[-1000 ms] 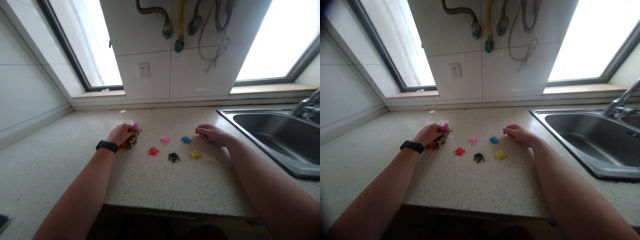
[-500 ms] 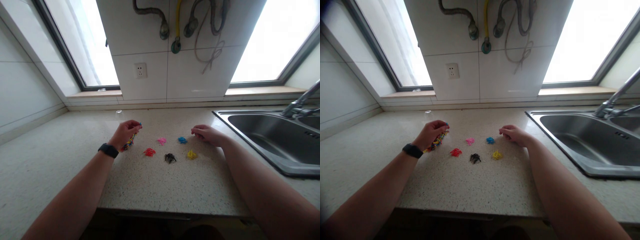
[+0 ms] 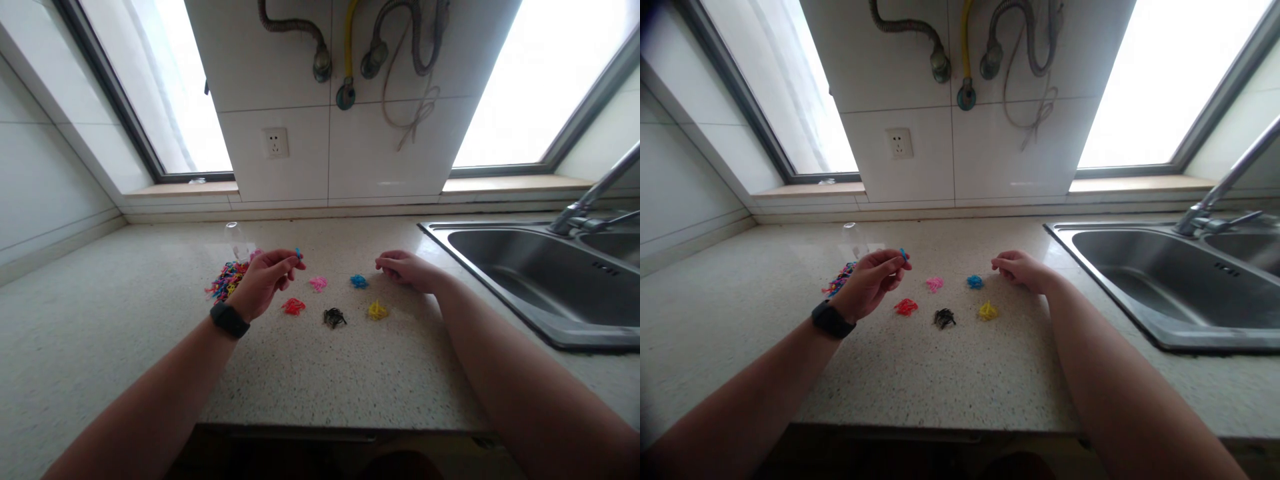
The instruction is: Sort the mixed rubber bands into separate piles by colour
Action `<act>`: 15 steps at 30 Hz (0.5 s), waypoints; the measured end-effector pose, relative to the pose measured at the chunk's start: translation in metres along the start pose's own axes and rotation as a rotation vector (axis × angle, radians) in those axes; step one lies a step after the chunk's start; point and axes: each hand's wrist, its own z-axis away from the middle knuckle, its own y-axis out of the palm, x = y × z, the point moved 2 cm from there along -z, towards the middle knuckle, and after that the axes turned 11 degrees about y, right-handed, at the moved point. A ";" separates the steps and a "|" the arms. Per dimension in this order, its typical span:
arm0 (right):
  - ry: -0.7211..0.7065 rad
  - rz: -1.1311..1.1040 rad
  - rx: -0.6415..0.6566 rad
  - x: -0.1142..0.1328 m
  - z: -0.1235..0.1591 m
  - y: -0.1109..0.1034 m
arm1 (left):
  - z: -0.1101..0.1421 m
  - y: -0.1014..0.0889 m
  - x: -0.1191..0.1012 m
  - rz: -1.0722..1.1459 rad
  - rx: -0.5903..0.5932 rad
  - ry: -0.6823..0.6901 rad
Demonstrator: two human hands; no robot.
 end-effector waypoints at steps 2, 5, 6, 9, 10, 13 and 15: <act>0.003 0.011 -0.006 0.002 0.001 0.001 | 0.001 0.003 0.002 -0.028 0.016 -0.008; 0.002 0.004 -0.007 0.002 0.001 0.001 | 0.001 0.006 0.005 -0.022 0.010 0.003; -0.003 -0.002 -0.004 0.001 0.000 0.001 | 0.001 0.008 0.007 -0.021 0.003 0.010; -0.011 -0.014 0.006 -0.001 -0.003 0.000 | 0.000 0.014 0.011 -0.105 0.014 0.038; -0.013 -0.016 0.008 -0.002 -0.004 -0.001 | -0.001 0.017 0.011 -0.178 0.043 0.053; -0.021 -0.015 0.015 -0.002 -0.006 -0.001 | -0.003 0.029 0.005 -0.549 0.253 0.184; -0.025 -0.008 0.019 -0.002 -0.006 0.000 | -0.003 0.041 -0.001 -0.833 0.462 0.351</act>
